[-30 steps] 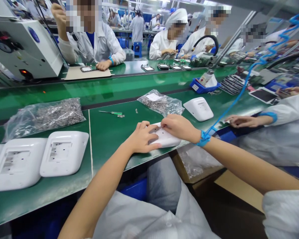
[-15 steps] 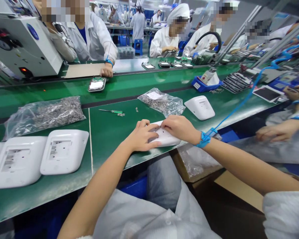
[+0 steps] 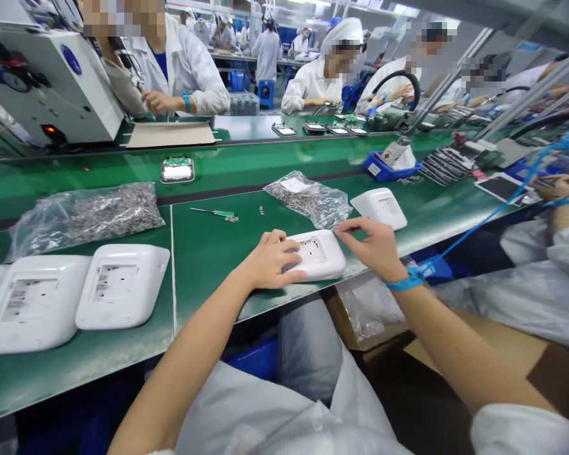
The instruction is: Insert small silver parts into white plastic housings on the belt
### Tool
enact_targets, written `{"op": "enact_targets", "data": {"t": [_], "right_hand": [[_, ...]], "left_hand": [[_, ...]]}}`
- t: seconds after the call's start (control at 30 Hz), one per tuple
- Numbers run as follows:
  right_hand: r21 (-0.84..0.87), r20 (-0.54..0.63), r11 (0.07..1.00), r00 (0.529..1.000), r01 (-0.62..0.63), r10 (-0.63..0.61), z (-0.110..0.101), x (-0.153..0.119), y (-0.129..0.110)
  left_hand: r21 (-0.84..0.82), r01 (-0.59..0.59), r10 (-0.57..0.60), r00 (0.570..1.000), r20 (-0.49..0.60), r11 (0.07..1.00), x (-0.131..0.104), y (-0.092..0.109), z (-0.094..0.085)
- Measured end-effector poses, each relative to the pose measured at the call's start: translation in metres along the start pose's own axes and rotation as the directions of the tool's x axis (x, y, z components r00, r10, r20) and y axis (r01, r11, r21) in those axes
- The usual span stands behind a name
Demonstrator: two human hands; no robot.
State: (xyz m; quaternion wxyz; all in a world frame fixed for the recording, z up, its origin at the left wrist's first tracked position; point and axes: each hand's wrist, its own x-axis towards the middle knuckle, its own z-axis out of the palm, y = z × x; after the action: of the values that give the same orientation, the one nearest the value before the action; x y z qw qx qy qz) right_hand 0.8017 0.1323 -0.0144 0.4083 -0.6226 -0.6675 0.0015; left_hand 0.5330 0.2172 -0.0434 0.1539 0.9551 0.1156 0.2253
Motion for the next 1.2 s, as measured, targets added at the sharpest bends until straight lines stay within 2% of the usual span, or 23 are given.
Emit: {"op": "enact_targets", "data": {"t": [0.03,0.1,0.17,0.33,0.57,0.7,0.77,0.8,0.87,0.9,0.97,1.03,1.1,1.2], "right_hand": [[0.04,-0.08,0.992,0.989,-0.124,0.126,0.004,-0.009,0.012],[0.093,-0.162,0.948,0.935,-0.305,0.317,0.017,-0.024,0.032],[0.107,-0.197,0.918,0.897,-0.381,0.396,0.028,-0.034,0.045],[0.076,-0.119,0.918,0.91,-0.39,0.397,0.035,-0.035,0.045],[0.032,-0.114,0.928,0.921,-0.371,0.373,0.035,-0.037,0.043],[0.211,-0.155,0.904,0.901,-0.371,0.405,0.027,-0.032,0.039],[0.257,-0.195,0.915,0.91,-0.311,0.365,0.014,-0.026,0.027],[0.235,-0.194,0.94,0.935,-0.249,0.297,0.007,-0.022,0.019],[0.143,-0.104,0.988,0.992,-0.05,0.065,-0.005,-0.013,-0.001],[0.108,-0.014,0.992,0.997,0.071,-0.07,-0.009,-0.008,-0.011],[0.068,0.18,0.958,0.941,0.28,-0.288,-0.011,0.002,-0.028],[0.026,0.335,0.91,0.854,0.414,-0.398,-0.007,0.009,-0.037],[-0.019,0.422,0.873,0.796,0.487,-0.434,0.0,0.012,-0.039],[-0.056,0.449,0.85,0.774,0.524,-0.447,0.006,0.013,-0.037]], "left_hand": [[0.002,0.0,0.0,1.0,0.002,1.0,0.0,0.0,0.0],[0.006,-0.003,0.003,1.0,0.002,1.0,0.0,-0.001,0.001],[0.01,-0.007,0.007,1.0,-0.011,1.0,0.0,-0.001,0.002],[0.032,-0.015,0.016,1.0,-0.024,0.999,0.0,-0.002,0.003],[0.039,-0.013,0.013,1.0,-0.007,0.999,0.001,-0.001,0.003],[0.017,-0.016,0.016,1.0,-0.017,1.0,0.001,-0.001,0.003],[0.002,-0.013,0.013,1.0,-0.011,1.0,0.002,-0.001,0.003],[-0.004,-0.012,0.012,1.0,-0.007,1.0,0.002,-0.001,0.003],[-0.008,-0.013,0.013,1.0,-0.004,1.0,0.003,0.0,0.002],[-0.008,-0.01,0.01,1.0,-0.004,1.0,0.003,0.0,0.001],[-0.009,0.004,-0.004,1.0,-0.001,1.0,0.003,0.001,0.0],[-0.013,0.018,-0.018,1.0,0.005,1.0,0.003,0.002,-0.001],[-0.016,0.02,-0.02,1.0,0.004,1.0,0.003,0.003,-0.002],[-0.017,0.018,-0.018,1.0,0.004,1.0,0.003,0.005,-0.004]]}}
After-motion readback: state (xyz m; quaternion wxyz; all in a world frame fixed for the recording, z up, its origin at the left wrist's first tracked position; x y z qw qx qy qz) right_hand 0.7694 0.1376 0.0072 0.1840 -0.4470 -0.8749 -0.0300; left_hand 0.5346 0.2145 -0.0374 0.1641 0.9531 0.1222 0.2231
